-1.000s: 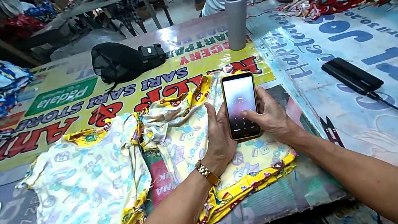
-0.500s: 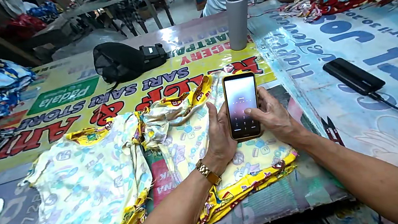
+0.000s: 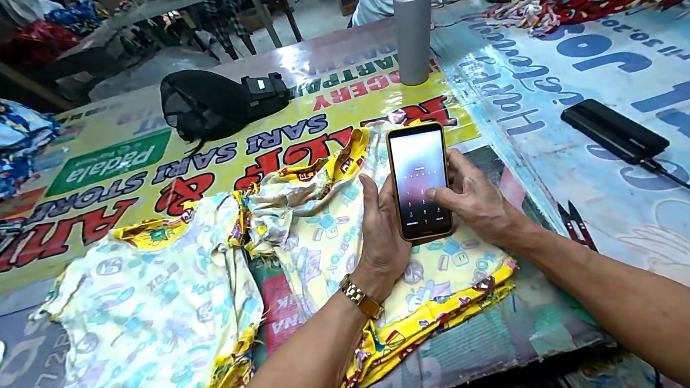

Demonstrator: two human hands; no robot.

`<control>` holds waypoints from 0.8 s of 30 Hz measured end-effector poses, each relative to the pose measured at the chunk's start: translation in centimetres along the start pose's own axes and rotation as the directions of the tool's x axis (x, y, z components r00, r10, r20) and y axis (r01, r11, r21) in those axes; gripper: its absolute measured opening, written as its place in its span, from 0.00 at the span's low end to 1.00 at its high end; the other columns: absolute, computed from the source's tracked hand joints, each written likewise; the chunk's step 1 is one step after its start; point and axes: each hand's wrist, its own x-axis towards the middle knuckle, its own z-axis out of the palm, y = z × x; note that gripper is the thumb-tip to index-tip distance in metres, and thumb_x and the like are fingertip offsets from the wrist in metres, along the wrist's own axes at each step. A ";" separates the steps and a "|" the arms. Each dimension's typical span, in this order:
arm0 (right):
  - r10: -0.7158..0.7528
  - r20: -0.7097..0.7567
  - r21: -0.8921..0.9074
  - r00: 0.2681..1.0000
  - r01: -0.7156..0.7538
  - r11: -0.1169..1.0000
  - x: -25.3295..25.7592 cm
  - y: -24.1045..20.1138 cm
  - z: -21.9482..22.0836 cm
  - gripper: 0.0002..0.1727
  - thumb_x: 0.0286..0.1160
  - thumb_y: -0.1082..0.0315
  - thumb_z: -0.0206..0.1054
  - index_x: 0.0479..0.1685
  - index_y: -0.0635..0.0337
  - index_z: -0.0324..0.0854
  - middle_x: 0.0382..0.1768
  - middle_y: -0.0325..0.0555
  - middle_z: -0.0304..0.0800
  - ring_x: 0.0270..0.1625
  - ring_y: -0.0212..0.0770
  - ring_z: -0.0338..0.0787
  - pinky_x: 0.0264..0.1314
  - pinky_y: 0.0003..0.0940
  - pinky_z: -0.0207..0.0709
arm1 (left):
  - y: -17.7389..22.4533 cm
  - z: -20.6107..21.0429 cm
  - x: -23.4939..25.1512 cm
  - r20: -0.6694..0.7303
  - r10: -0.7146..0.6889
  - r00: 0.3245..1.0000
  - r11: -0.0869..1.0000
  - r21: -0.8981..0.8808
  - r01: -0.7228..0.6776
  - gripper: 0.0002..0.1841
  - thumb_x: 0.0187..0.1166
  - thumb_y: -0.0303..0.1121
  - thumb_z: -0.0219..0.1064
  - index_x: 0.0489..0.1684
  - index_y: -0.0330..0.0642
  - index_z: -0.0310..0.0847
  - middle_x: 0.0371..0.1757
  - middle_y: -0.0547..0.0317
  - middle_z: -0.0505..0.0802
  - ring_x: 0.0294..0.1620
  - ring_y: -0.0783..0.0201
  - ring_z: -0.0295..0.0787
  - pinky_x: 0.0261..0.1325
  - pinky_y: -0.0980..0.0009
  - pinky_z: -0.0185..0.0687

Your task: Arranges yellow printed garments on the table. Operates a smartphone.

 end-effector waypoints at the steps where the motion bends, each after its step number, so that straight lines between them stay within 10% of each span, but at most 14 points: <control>1: -0.003 -0.010 0.000 1.000 0.003 1.000 0.0 0.0 0.0 0.28 0.74 0.71 0.67 0.74 0.56 0.66 0.54 0.45 0.90 0.52 0.36 0.93 0.52 0.32 0.89 | 0.0 0.0 0.0 0.000 0.001 1.000 1.000 0.020 -0.001 0.48 0.78 0.78 0.29 0.85 0.55 0.69 0.73 0.51 0.86 0.73 0.54 0.83 0.73 0.49 0.81; 24: 0.032 0.135 -0.039 0.990 -0.027 0.999 0.0 0.3 0.3 0.44 0.66 0.78 0.73 0.86 0.54 0.58 0.63 0.46 0.89 0.58 0.36 0.93 0.61 0.32 0.88 | 0.8 -0.1 0.1 -0.080 0.071 0.994 0.997 0.016 -0.070 0.47 0.79 0.77 0.27 0.87 0.59 0.67 0.75 0.54 0.85 0.74 0.56 0.83 0.71 0.51 0.82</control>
